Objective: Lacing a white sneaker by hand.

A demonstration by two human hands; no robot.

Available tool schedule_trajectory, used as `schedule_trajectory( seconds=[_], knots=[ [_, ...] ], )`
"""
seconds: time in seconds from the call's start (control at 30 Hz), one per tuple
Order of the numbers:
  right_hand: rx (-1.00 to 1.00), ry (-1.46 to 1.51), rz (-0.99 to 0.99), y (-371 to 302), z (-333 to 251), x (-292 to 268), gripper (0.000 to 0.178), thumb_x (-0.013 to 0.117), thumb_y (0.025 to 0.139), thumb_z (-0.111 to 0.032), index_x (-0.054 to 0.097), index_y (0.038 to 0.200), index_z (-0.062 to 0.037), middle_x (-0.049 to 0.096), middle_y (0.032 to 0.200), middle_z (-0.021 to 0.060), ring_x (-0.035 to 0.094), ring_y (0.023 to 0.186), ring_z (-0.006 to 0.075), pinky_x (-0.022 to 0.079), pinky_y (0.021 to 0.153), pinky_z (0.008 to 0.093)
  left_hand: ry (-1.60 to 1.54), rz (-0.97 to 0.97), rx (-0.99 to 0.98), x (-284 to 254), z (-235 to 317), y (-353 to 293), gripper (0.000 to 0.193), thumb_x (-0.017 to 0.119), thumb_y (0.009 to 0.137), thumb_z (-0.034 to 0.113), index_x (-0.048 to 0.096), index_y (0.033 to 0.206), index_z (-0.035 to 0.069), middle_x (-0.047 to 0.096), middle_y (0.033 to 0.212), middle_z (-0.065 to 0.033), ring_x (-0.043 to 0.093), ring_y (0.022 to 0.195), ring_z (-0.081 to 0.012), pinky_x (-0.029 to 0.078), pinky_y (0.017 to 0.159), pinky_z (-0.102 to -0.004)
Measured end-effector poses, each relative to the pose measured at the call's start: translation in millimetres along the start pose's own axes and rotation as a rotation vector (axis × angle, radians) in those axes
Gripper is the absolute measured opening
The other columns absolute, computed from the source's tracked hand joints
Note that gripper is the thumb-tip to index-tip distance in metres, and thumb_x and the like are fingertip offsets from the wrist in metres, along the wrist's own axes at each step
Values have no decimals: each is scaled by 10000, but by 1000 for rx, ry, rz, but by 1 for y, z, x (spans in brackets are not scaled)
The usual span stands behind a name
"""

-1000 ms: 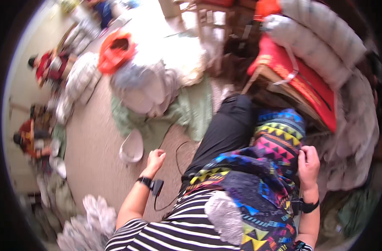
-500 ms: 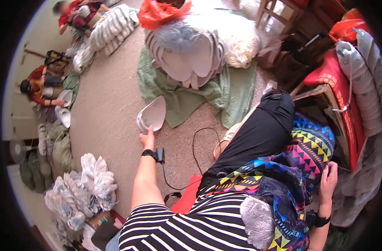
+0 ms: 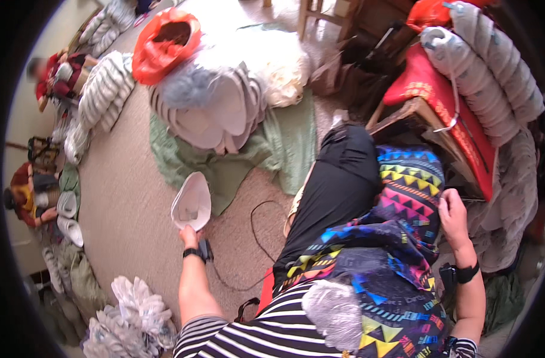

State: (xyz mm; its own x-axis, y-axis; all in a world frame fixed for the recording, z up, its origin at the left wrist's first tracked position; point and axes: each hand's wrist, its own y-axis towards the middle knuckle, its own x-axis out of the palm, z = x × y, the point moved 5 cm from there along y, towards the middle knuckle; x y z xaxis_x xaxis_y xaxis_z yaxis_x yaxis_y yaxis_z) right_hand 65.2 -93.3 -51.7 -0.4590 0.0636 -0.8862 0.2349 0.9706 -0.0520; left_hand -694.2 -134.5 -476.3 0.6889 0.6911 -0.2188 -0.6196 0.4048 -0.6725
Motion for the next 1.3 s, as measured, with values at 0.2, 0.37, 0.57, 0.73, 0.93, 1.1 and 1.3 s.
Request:
schedule_trajectory(
  seconds=[0.2,0.37,0.57,0.73,0.93,1.1,1.3],
  knots=[
    [72,287,-89,16,-5,12,87,574,915,-116,565,910,-30,577,783,54,556,676,128,475,651,266,-249,-656,54,164,105,-191,449,499,919,110,419,1350,9,492,1319,-173,531,1192,-328,508,948,-483],
    [208,966,-490,31,-52,44,337,575,972,-349,586,1083,-31,667,949,80,648,791,139,537,721,256,-320,-1256,-173,255,131,-262,557,475,1004,348,358,1416,-9,480,1379,-137,502,1235,-253,464,1011,-391],
    [111,1604,-715,15,-95,54,900,514,833,-715,380,1437,-61,532,1351,66,518,1215,170,419,1034,353,-159,-1809,313,382,214,-514,550,405,1031,216,222,1505,5,389,1479,-144,431,1325,-233,344,1109,-355],
    [14,1557,-552,-2,-67,21,860,566,854,-663,386,1426,-48,546,1317,78,525,1193,158,412,1034,347,-61,-1943,515,390,201,-560,676,530,973,183,166,1525,39,316,1526,-141,406,1349,-246,350,1117,-382],
    [34,1598,-128,-20,-26,-27,545,605,937,-422,491,1295,-28,614,1168,49,603,1035,127,493,915,308,158,-1838,775,411,183,-571,604,561,945,54,281,1481,48,500,1348,-131,511,1221,-204,410,1035,-328],
    [108,1671,158,-40,43,-52,478,508,982,-396,512,1295,-35,632,1162,62,627,1029,159,503,925,332,320,-1625,1061,452,178,-547,322,452,959,-14,526,1272,10,611,1115,-63,564,1016,-124,448,899,-254],
    [164,1755,358,-63,93,-61,508,505,971,-453,538,1260,-38,644,1149,66,628,1001,139,499,896,323,816,-1065,1414,497,184,-522,367,497,911,125,550,1271,77,629,1135,-183,637,1013,-306,502,865,-386]
  ],
)
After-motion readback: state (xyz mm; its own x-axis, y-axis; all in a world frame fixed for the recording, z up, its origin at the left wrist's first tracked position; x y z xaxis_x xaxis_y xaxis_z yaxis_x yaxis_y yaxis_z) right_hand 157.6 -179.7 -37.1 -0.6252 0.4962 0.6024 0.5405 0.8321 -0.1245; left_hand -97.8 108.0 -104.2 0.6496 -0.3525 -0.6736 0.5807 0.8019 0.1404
